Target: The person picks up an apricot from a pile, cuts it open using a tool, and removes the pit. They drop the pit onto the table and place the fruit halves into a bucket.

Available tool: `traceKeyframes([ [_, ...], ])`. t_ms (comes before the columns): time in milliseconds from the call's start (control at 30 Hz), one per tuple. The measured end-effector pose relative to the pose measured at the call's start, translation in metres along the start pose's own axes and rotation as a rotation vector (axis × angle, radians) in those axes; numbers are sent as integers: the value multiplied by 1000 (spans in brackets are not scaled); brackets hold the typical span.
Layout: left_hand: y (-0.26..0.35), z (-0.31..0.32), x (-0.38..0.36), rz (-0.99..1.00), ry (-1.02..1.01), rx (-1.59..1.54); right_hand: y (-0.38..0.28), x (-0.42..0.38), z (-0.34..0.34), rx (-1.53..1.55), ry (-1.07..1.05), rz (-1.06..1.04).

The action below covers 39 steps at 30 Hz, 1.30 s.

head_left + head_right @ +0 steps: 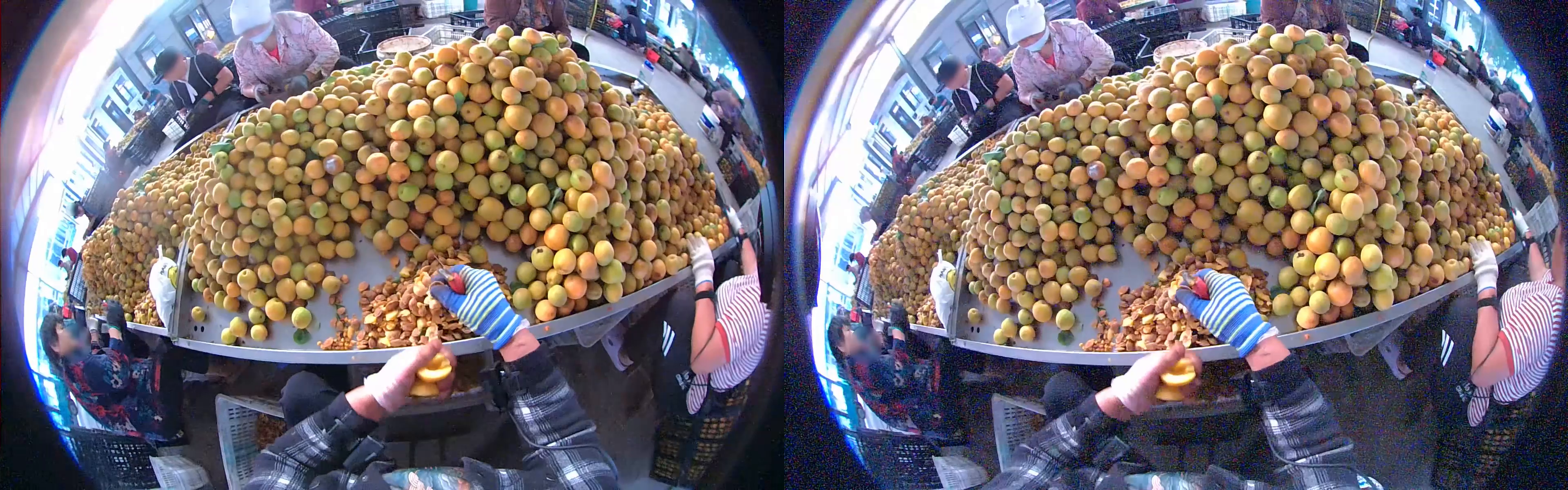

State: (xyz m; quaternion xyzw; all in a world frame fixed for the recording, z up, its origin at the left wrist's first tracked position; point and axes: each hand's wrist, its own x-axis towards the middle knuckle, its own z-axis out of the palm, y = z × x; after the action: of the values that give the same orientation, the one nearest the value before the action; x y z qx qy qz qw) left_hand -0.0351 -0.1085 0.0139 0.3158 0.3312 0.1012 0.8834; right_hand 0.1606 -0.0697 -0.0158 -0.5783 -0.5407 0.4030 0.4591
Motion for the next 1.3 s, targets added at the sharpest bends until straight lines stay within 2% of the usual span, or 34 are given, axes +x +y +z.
traceKeyframes([
  [33,-9,-1,-3,-84,35,-47,-1,-2,3,-30,118,-126],
  [67,-21,-5,-5,-171,70,-96,-2,-3,1,-26,121,-127],
  [100,-43,-25,0,-222,-61,-257,-5,-3,-3,-64,188,-61],
  [133,-58,-36,3,-227,-59,-254,-8,-3,-8,-101,254,7],
  [200,-76,-45,3,-291,138,-660,-9,-2,-21,-265,380,-44],
  [233,-82,-45,2,-146,124,-676,-9,-3,-25,-267,426,-30],
  [267,-84,-46,-1,-141,127,-671,-10,-3,-29,-268,472,-16],
  [333,-77,-47,-8,-163,245,-478,-7,-1,-31,-285,558,-150],
  [400,-66,-49,-14,-156,279,-407,-8,-5,-36,-156,521,-103],
  [433,-50,-57,-18,-240,147,-160,-5,-4,-36,-210,573,-193],
  [467,-31,-63,-21,-324,14,90,-3,-4,-35,-155,557,-163],
  [500,1,-52,-24,-213,-18,406,-1,-4,-34,-224,577,-172],
  [567,53,-43,-11,-97,227,866,-5,-7,-33,-263,555,-197],
  [600,74,-45,2,62,368,1073,-4,-6,-34,-291,538,-199],
  [633,77,-68,23,446,535,1275,-10,-7,-33,-295,523,-188],
  [700,104,-94,62,601,854,1550,-18,-10,-30,-335,518,-197],
  [800,127,-106,100,418,1010,1766,-20,-10,-28,-379,516,-220],
  [833,131,-104,109,421,1004,1767,-22,-11,-27,-348,488,-162],
  [900,136,-100,122,223,965,1848,-20,-9,-26,-377,456,-161],
  [933,136,-103,127,217,955,1846,-18,-9,-25,-407,443,-150],
  [1067,131,-124,126,353,980,1674,-10,-1,-22,-334,438,-106],
  [1133,127,-124,107,426,503,475,-9,2,-19,86,359,-44],
  [1167,121,-118,97,433,292,69,-12,1,-19,216,289,73],
  [1200,115,-110,86,444,176,-112,-12,0,-15,221,285,72],
  [1300,105,-56,56,508,10,-241,-9,-4,-4,321,253,68],
])
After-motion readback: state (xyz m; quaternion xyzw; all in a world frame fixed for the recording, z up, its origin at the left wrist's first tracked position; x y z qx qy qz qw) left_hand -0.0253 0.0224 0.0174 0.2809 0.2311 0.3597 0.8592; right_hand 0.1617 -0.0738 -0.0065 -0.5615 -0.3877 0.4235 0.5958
